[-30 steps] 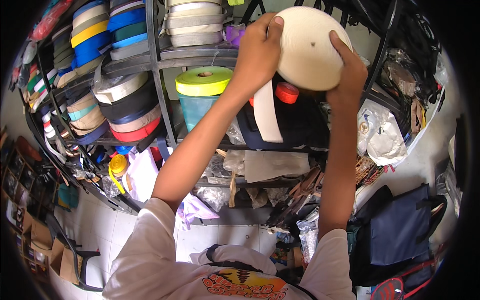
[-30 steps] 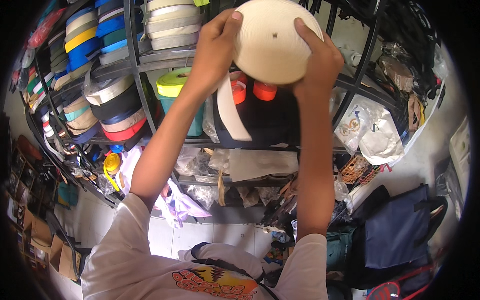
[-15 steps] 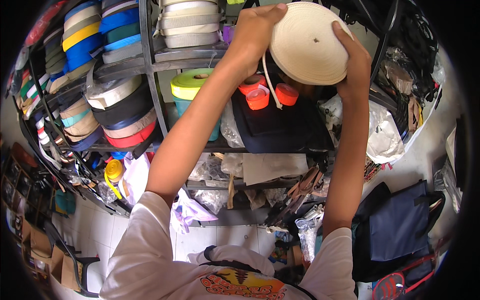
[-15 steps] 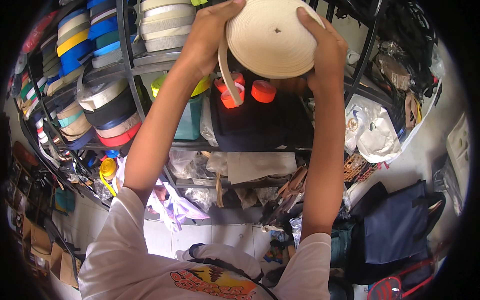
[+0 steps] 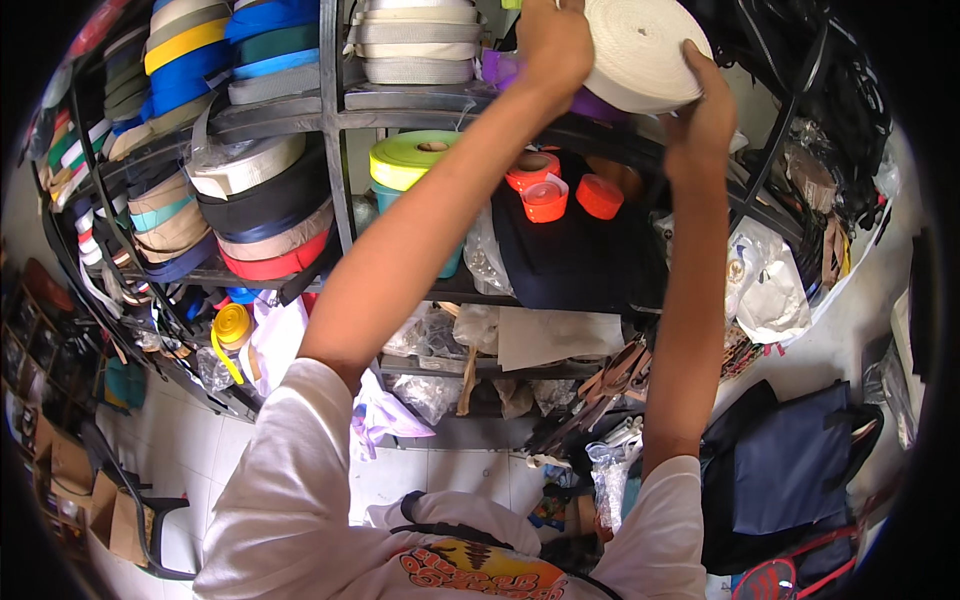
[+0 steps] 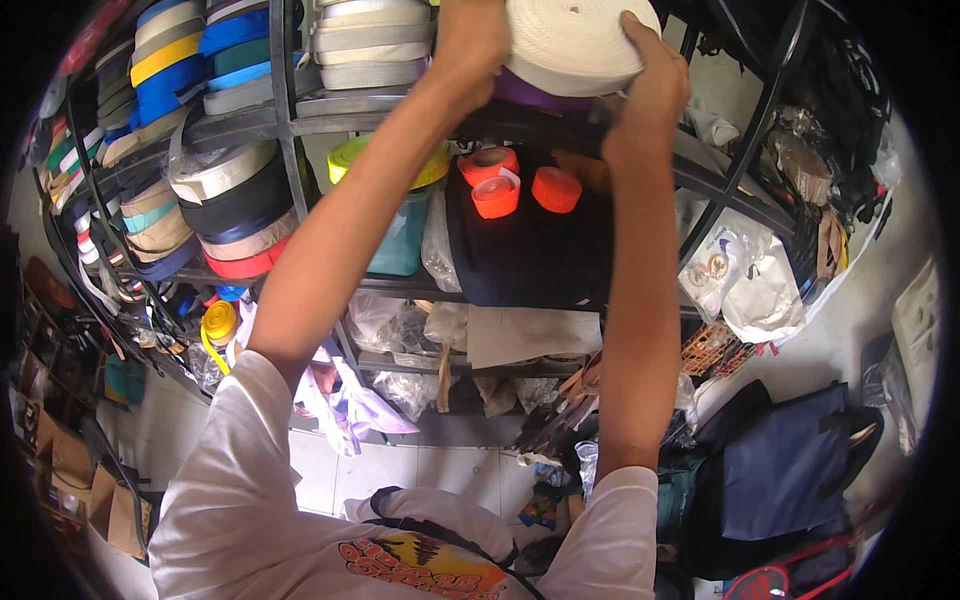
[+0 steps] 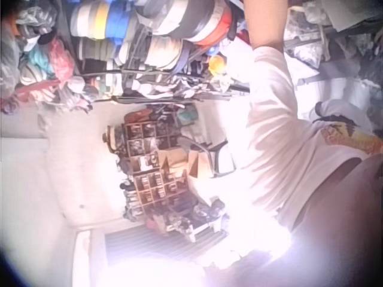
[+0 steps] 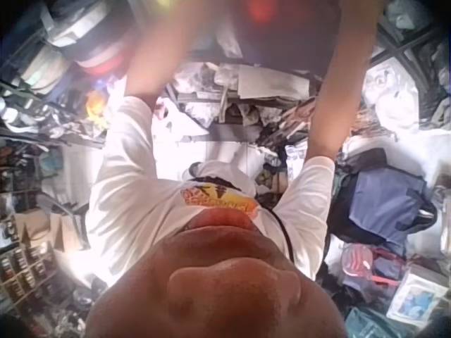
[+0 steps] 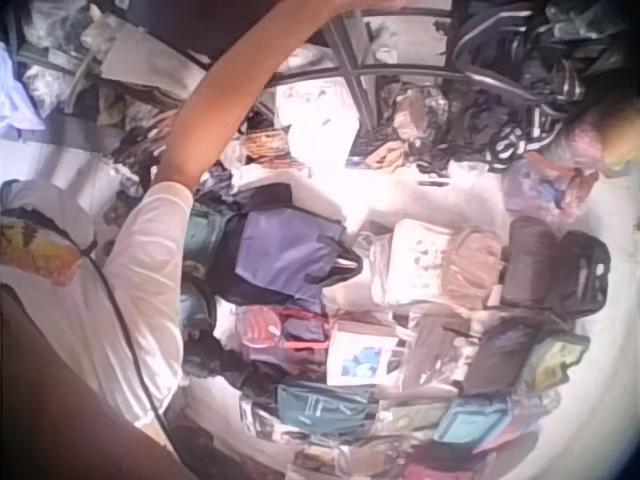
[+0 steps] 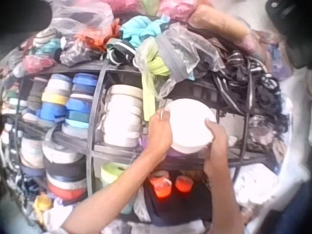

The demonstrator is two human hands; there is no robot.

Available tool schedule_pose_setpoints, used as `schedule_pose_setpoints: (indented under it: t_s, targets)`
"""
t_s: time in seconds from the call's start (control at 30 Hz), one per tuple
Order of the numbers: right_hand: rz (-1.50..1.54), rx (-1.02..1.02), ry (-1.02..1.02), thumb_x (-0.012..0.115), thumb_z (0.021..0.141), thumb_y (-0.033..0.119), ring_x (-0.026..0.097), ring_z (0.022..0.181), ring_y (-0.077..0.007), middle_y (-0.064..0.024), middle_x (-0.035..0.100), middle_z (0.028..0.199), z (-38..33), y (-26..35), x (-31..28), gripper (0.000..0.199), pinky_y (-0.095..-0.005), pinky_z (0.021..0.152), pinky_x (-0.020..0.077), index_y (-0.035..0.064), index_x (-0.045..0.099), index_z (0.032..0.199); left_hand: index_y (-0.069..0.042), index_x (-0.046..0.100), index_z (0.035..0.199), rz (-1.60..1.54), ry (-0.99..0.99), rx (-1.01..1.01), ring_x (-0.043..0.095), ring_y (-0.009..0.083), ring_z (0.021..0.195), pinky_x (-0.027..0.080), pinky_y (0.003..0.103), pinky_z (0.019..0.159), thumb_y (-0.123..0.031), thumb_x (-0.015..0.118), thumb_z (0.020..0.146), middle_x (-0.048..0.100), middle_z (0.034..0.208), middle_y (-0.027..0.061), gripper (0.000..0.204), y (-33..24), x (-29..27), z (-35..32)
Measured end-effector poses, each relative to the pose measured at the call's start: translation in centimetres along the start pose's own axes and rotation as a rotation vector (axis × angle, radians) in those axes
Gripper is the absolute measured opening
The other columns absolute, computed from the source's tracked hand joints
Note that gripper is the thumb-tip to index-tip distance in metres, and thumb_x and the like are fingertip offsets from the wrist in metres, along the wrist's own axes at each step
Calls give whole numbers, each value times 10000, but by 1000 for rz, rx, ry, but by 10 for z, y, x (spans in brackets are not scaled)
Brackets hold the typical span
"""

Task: The person takes several rolls of colored tape or ribbon from a cardboard box one at a time and places them onto a metal storage shelf already containing many other rolls.

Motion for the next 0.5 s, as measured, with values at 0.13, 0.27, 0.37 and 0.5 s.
schedule_pose_setpoints:
  t_s: [0.13,0.27,0.37,0.5]
  targets:
    - [-191,14,263,661,858,179,612,1040,-281,-116,638,1115,38,5,-7,359,-416,922,474,-6,581,1155,71,604,1008,-8,189,-157,592,288,766,459,372,736,-235,434,970,629,829,188,352,0,-1,15]
    - [-7,157,46,670,860,160,634,992,-310,-145,631,1128,79,-19,-3,366,-435,882,501,-33,562,1151,74,577,1071,312,-1,14,602,407,896,455,434,815,-280,448,954,630,932,276,395,11,11,39]
    - [-40,115,-226,634,889,160,641,964,-316,-175,618,1133,79,-28,17,369,-432,847,524,-64,533,1165,68,543,1139,399,-11,44,543,480,1032,420,478,907,-311,445,946,584,1057,340,437,35,18,56]
    - [-242,24,-193,568,927,271,578,1050,-266,-181,593,1157,87,-47,47,433,-393,935,443,-66,525,1196,99,548,1179,544,81,-59,540,424,1130,406,410,973,-390,428,953,556,1194,321,552,79,9,86]
Point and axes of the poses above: each hand's wrist, its own z-axis towards the middle knuckle, its own x-axis out of the palm, y = z × x, the point moved 3 cm from there along z, towards the middle knuckle
